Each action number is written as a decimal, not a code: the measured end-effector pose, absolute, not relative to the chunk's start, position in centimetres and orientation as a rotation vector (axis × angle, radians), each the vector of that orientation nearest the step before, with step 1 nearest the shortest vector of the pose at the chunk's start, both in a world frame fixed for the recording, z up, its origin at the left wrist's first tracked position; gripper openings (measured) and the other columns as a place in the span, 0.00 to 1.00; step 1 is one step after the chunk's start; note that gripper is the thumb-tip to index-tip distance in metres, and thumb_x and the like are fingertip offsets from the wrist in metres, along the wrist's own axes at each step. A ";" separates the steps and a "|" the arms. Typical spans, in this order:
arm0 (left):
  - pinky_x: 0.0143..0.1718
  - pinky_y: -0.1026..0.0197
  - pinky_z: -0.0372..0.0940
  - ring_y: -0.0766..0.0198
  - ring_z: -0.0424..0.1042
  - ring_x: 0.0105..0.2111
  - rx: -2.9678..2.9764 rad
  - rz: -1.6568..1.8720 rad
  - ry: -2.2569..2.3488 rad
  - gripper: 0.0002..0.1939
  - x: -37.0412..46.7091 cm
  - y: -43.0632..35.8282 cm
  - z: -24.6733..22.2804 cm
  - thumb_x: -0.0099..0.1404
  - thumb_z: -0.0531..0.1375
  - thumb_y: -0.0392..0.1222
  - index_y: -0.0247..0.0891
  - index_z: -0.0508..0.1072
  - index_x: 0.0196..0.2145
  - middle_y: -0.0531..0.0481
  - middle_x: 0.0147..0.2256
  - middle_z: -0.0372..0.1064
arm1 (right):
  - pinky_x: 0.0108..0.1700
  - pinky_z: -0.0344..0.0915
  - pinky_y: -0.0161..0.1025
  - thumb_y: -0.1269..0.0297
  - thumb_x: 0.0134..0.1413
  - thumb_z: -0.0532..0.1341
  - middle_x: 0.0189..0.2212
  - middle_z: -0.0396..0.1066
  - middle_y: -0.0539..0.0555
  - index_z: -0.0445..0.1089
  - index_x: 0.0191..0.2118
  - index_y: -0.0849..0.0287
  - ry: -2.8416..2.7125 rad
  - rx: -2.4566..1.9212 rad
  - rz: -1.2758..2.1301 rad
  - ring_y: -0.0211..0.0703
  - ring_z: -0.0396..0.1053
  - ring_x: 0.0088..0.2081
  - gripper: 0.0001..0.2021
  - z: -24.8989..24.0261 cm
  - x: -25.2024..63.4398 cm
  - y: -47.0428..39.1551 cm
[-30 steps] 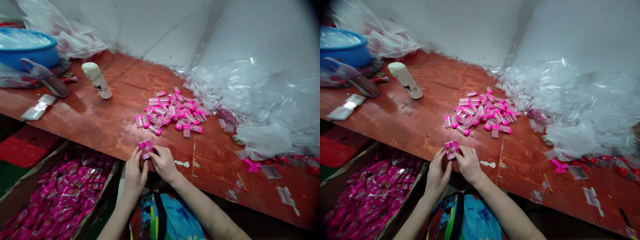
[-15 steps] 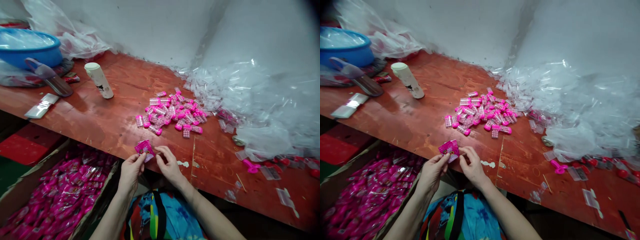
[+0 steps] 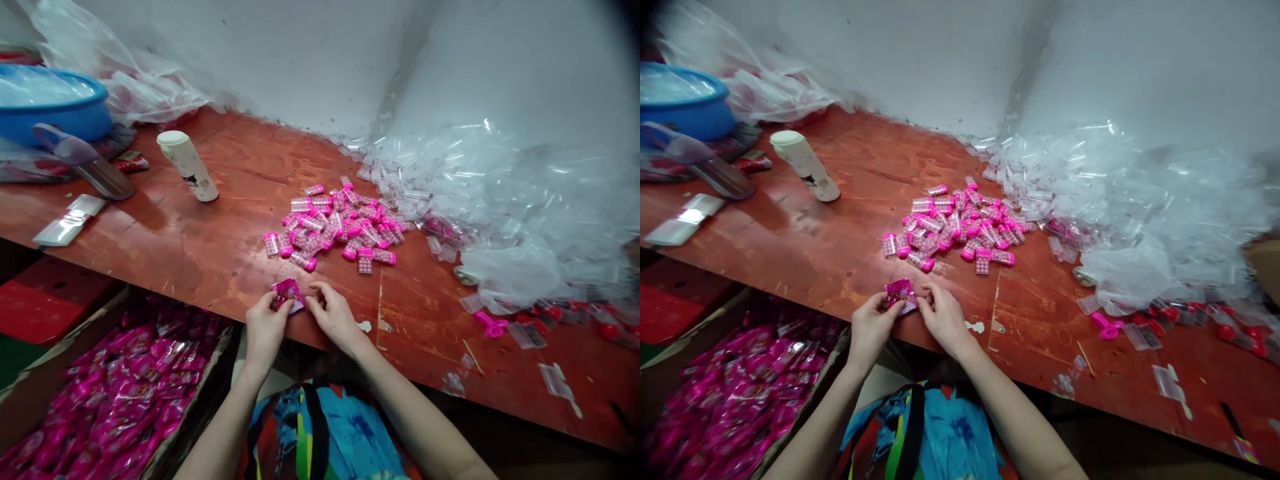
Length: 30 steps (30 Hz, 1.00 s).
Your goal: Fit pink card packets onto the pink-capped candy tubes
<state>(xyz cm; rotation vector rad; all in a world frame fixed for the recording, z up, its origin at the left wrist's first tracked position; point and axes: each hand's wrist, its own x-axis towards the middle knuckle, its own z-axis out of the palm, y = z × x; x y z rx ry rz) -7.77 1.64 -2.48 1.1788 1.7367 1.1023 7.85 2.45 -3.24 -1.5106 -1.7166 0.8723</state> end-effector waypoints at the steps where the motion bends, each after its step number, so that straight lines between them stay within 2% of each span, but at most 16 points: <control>1: 0.32 0.61 0.65 0.61 0.72 0.28 1.068 1.140 1.649 0.15 -7.6 1.7 -2.4 0.51 0.67 0.47 0.36 0.77 0.35 0.50 0.28 0.76 | 0.38 0.63 0.39 0.60 0.58 0.59 0.32 0.71 0.53 0.69 0.48 0.59 -1.746 -1.534 0.868 0.43 0.68 0.33 0.14 -3.1 7.7 2.5; 4: 0.31 0.63 0.65 0.63 0.72 0.27 0.752 1.228 1.416 0.19 -7.2 1.6 -1.7 0.48 0.69 0.47 0.34 0.76 0.36 0.50 0.29 0.76 | 0.36 0.62 0.37 0.54 0.59 0.58 0.32 0.73 0.52 0.72 0.42 0.59 -1.727 -1.526 0.988 0.41 0.67 0.32 0.14 -2.6 7.0 2.9; 7: 0.27 0.65 0.63 0.66 0.70 0.24 0.655 1.240 1.381 0.20 -7.1 1.7 -1.3 0.47 0.70 0.47 0.33 0.76 0.36 0.50 0.27 0.74 | 0.32 0.61 0.34 0.54 0.59 0.58 0.27 0.72 0.49 0.72 0.34 0.59 -1.574 -1.434 1.186 0.39 0.67 0.28 0.14 -2.5 6.7 3.2; 12: 0.27 0.64 0.61 0.66 0.67 0.23 0.882 1.214 1.542 0.21 -7.8 2.2 -2.5 0.49 0.68 0.48 0.33 0.75 0.38 0.53 0.24 0.70 | 0.31 0.59 0.36 0.58 0.57 0.59 0.22 0.70 0.49 0.70 0.27 0.59 -1.487 -1.514 1.115 0.40 0.65 0.26 0.12 -3.0 7.8 3.4; 15: 0.28 0.62 0.61 0.62 0.68 0.24 1.195 1.126 1.780 0.22 -8.0 2.6 -2.9 0.54 0.65 0.48 0.35 0.74 0.45 0.54 0.23 0.67 | 0.31 0.58 0.37 0.58 0.57 0.58 0.21 0.68 0.49 0.70 0.25 0.58 -1.483 -1.552 1.071 0.41 0.64 0.26 0.13 -3.2 8.7 3.4; 18: 0.33 0.57 0.64 0.54 0.72 0.33 1.527 0.918 2.013 0.28 -7.9 2.5 -1.9 0.56 0.64 0.48 0.40 0.69 0.54 0.47 0.34 0.72 | 0.30 0.58 0.36 0.57 0.58 0.58 0.21 0.67 0.49 0.69 0.25 0.57 -1.453 -1.548 1.096 0.40 0.63 0.25 0.14 -3.3 9.5 3.3; 21: 0.37 0.54 0.66 0.50 0.71 0.40 1.636 0.940 2.166 0.33 -7.6 2.3 -0.3 0.57 0.63 0.53 0.39 0.65 0.58 0.39 0.48 0.66 | 0.27 0.58 0.35 0.54 0.59 0.56 0.19 0.65 0.48 0.67 0.25 0.58 -1.405 -1.512 1.180 0.37 0.60 0.22 0.16 -3.3 10.0 3.1; 23: 0.39 0.54 0.66 0.53 0.71 0.39 1.623 1.073 2.121 0.27 -7.4 2.1 0.4 0.60 0.60 0.55 0.38 0.70 0.53 0.39 0.48 0.66 | 0.24 0.57 0.33 0.53 0.60 0.55 0.19 0.65 0.47 0.66 0.26 0.58 -1.380 -1.483 1.234 0.35 0.58 0.20 0.16 -3.1 10.2 2.8; 25: 0.39 0.56 0.66 0.57 0.71 0.35 1.532 1.143 1.886 0.19 -6.9 1.9 0.5 0.61 0.59 0.54 0.38 0.75 0.43 0.44 0.40 0.70 | 0.23 0.56 0.32 0.51 0.60 0.55 0.20 0.65 0.47 0.66 0.27 0.58 -1.369 -1.437 1.294 0.34 0.58 0.19 0.17 -2.8 10.1 2.5; 27: 0.33 0.60 0.65 0.61 0.70 0.29 1.312 1.090 1.581 0.16 -6.3 1.7 0.3 0.60 0.60 0.54 0.37 0.77 0.32 0.49 0.29 0.70 | 0.23 0.56 0.32 0.50 0.60 0.56 0.21 0.66 0.47 0.67 0.28 0.58 -1.376 -1.364 1.364 0.34 0.58 0.20 0.17 -2.3 9.9 2.2; 30: 0.20 0.66 0.56 0.68 0.60 0.18 0.922 1.032 1.363 0.17 -5.1 1.6 -0.3 0.54 0.65 0.54 0.35 0.73 0.23 0.56 0.17 0.61 | 0.27 0.59 0.32 0.50 0.57 0.59 0.26 0.68 0.48 0.69 0.32 0.59 -1.341 -1.273 1.392 0.35 0.62 0.25 0.15 -2.0 9.4 2.1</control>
